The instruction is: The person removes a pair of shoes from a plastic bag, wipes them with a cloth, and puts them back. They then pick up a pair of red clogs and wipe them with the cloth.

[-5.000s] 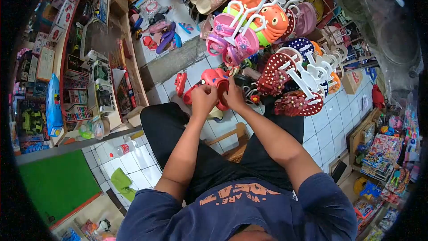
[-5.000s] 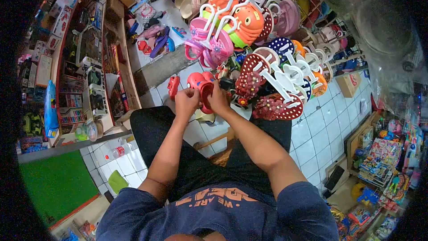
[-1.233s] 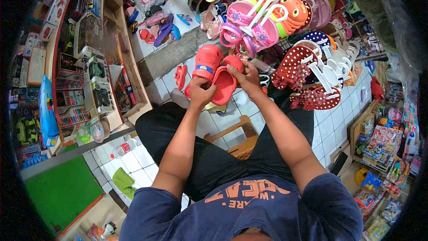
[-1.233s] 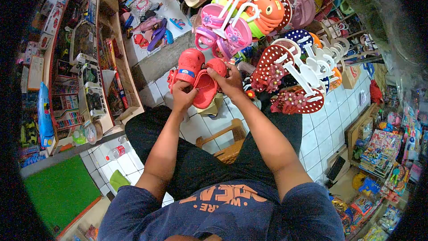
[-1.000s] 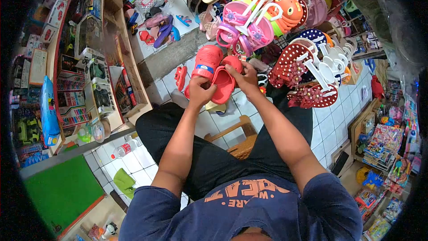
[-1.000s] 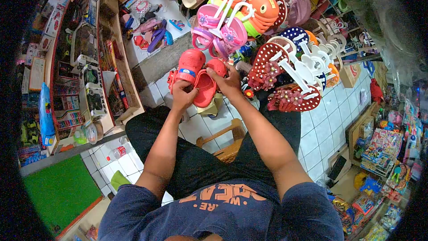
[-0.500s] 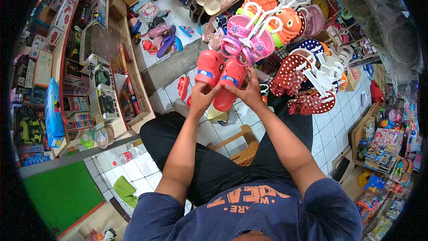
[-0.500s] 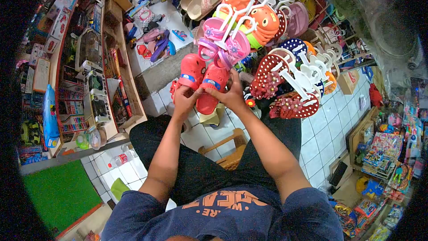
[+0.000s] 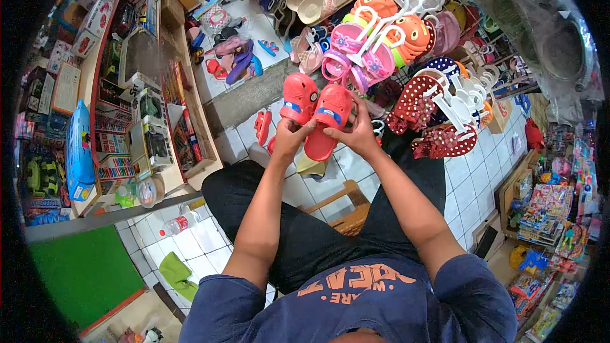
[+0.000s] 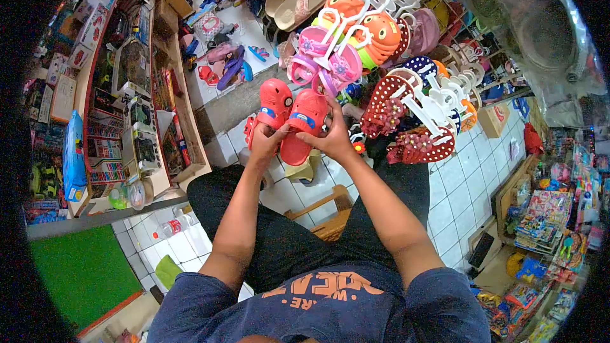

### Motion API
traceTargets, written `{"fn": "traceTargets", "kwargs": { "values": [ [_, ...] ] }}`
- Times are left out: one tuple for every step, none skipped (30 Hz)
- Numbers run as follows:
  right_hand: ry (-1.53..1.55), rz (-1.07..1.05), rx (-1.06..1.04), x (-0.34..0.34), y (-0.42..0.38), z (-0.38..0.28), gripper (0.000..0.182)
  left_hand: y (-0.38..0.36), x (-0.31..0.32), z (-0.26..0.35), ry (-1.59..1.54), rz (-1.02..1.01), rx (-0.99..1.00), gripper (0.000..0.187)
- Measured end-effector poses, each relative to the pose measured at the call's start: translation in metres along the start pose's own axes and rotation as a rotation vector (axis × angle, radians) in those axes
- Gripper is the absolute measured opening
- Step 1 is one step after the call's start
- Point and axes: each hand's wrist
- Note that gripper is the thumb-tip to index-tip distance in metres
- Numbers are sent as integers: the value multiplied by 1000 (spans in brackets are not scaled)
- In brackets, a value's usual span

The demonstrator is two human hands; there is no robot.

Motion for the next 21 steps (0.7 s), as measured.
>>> {"fn": "traceTargets", "kwargs": {
  "values": [
    [-7, -6, 10, 0, -3, 0, 109, -3, 1, 1, -42, -14, 11, 37],
    [-16, -12, 16, 0, -5, -1, 108, -4, 3, 2, -85, -31, 25, 37],
    [-18, -12, 8, 0, -4, -2, 108, -4, 5, 5, -87, -35, 32, 37],
    [-55, -22, -4, 0, -5, -2, 109, -6, 7, 6, -115, -26, 38, 37],
    [-92, -31, -16, 0, -5, -2, 110, -7, 8, 7, -142, -17, 44, 37],
    [-94, -31, -19, 0, -6, -1, 110, -8, 10, 9, -144, -18, 47, 37],
    [-106, 9, -32, 2, -7, -2, 111, -8, 10, 8, -141, -30, 57, 38],
    [-119, 48, -46, 4, -8, -3, 112, -8, 10, 9, -138, -42, 68, 38],
    [-120, 46, -48, 5, -7, -5, 112, -6, 9, 9, -139, -42, 71, 38],
    [-143, 62, -72, 5, -8, -6, 111, -6, 7, 7, -120, -47, 50, 39],
    [-166, 79, -96, 5, -8, -7, 111, -5, 5, 5, -101, -52, 28, 39],
    [-167, 80, -94, 4, -8, -6, 111, -4, 4, 3, -102, -53, 26, 39],
    [-227, 82, -89, 3, -8, -5, 112, -6, 4, 4, -89, -67, 12, 40],
    [-287, 83, -85, 2, -8, -5, 112, -7, 4, 5, -76, -83, 0, 41],
    [-281, 88, -116, 1, -8, -4, 111, -8, 4, 6, -78, -84, -1, 41],
    [-283, 89, -115, 1, -9, -8, 111, -10, 4, 7, -72, -92, 3, 40],
    [-284, 64, -111, 1, -9, -12, 112, -10, 4, 8, -64, -100, 10, 40],
    [-285, 39, -108, 1, -9, -15, 112, -10, 2, 8, -65, -100, 10, 40],
    [-286, 39, -106, 0, -8, -14, 112, -9, 0, 8, -34, -130, 39, 40],
    [-302, 54, -101, -1, -7, -11, 112, -9, -2, 7, -4, -160, 68, 40],
    [-318, 68, -97, -1, -6, -9, 112, -10, -2, 6, -5, -159, 68, 40]
  ]
}}
Point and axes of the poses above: each hand's wrist, its own y-axis towards the middle knuckle, its own x-axis out of the palm, z = x × y, and after that the axes turned 9 degrees about z, right-handed
